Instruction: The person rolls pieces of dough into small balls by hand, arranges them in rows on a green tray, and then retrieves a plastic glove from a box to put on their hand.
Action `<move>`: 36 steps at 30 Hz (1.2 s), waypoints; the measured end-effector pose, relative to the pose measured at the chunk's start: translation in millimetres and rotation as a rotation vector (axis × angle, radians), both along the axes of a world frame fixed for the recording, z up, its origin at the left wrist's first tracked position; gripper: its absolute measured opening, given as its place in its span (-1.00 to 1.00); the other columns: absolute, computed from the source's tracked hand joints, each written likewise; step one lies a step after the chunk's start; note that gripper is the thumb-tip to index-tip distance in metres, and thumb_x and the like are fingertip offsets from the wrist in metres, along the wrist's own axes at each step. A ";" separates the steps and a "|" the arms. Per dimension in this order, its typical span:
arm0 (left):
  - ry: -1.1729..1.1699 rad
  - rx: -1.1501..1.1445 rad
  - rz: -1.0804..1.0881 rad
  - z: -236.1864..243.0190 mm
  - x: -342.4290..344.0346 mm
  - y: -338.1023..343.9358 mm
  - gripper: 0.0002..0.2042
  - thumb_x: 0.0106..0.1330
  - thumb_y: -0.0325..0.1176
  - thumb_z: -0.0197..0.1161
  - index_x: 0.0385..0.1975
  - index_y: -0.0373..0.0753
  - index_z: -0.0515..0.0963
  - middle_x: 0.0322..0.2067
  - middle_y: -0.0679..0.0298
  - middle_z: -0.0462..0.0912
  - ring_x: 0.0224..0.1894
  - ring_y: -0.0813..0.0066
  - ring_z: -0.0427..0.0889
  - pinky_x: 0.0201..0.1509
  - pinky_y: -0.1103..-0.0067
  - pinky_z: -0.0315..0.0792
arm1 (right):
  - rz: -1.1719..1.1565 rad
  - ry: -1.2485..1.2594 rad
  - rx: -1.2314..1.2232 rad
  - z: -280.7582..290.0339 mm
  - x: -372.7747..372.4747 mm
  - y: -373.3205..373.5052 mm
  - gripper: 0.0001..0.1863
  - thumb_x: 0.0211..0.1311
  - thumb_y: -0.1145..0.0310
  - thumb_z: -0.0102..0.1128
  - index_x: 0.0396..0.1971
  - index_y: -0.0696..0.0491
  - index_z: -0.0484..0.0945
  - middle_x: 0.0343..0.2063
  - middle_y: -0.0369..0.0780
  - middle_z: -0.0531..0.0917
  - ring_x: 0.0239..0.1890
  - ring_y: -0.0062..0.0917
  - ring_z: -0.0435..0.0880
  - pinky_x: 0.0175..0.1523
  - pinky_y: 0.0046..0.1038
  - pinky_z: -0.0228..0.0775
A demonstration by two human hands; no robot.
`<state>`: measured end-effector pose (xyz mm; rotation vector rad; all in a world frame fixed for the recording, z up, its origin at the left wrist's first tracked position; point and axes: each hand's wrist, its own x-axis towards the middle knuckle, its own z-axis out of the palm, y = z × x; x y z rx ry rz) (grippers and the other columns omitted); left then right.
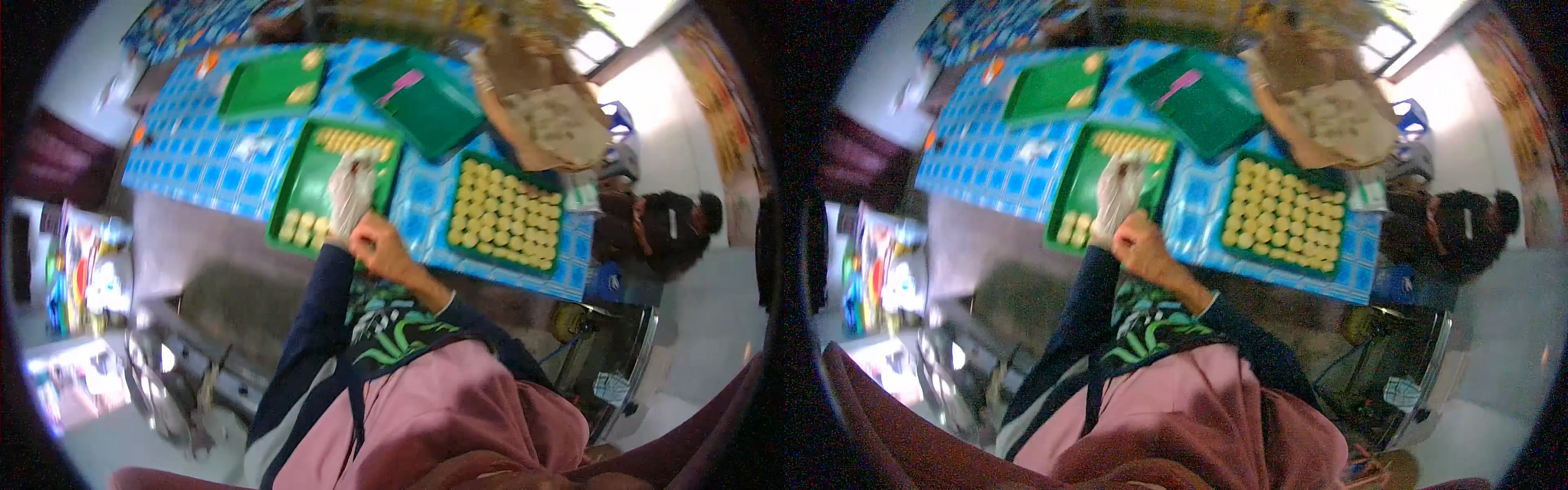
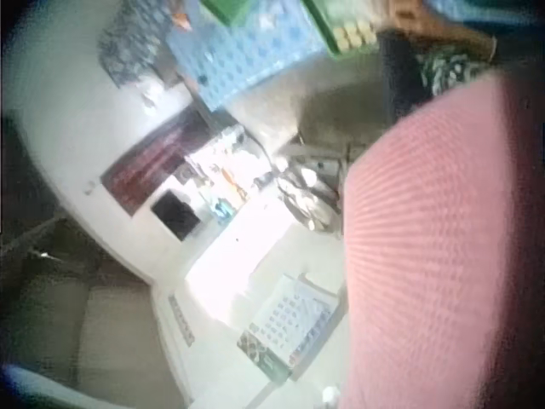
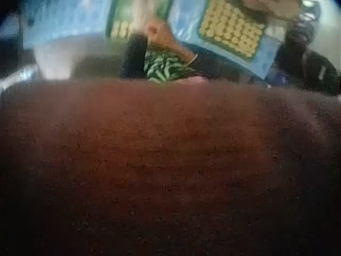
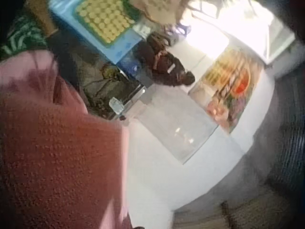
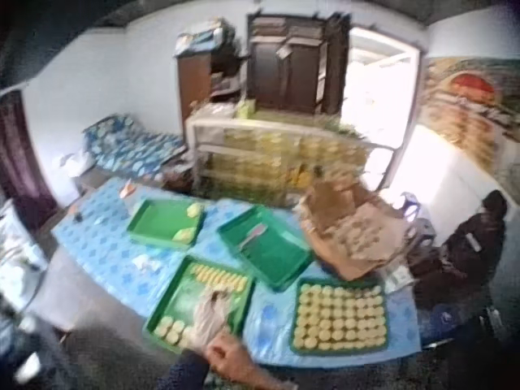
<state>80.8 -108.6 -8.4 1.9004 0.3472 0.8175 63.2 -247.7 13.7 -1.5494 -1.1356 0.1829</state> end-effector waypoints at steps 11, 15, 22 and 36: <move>0.107 0.164 0.083 40.8 50.6 -9.4 -0.87 0.31 -0.48 0.16 -0.21 -0.30 0.58 -0.19 0.12 0.68 -0.10 0.35 0.65 -0.02 0.46 0.52 | 0.048 -0.567 -0.119 50.4 -22.8 -42.9 -0.80 0.18 0.36 0.10 -0.61 0.08 0.45 -0.57 -0.24 0.51 -0.44 -0.42 0.50 -0.24 -0.31 0.33; -0.521 -1.717 -0.327 96.2 47.5 -13.6 -0.62 0.47 -0.31 0.00 0.19 -0.38 0.36 0.18 0.03 0.49 0.21 0.23 0.44 0.28 0.42 0.37 | 0.282 0.784 -0.308 19.2 5.8 -93.2 -0.89 0.14 0.39 0.11 -0.49 0.09 0.57 -0.61 -0.31 0.56 -0.56 -0.61 0.52 -0.46 -0.48 0.30; -0.473 -2.161 -0.517 139.3 93.5 -129.3 -0.65 0.48 -0.38 -0.04 0.16 -0.44 0.24 0.28 -0.08 0.32 0.32 -0.03 0.30 0.35 0.18 0.32 | 0.600 1.293 -0.387 -0.9 28.1 -134.7 -0.81 0.15 0.40 0.13 -0.27 0.13 0.64 -0.53 -0.30 0.62 -0.51 -0.65 0.55 -0.43 -0.56 0.34; 0.330 0.941 0.601 88.2 91.7 -99.4 -0.83 0.31 -0.28 0.06 -0.40 -0.21 0.51 -0.36 0.08 0.57 -0.24 -0.02 0.56 -0.14 0.24 0.48 | 0.681 0.288 0.046 106.3 8.8 -99.7 -0.76 0.24 0.43 0.09 -0.13 0.14 0.60 -0.24 -0.15 0.68 -0.21 -0.42 0.66 -0.11 -0.44 0.47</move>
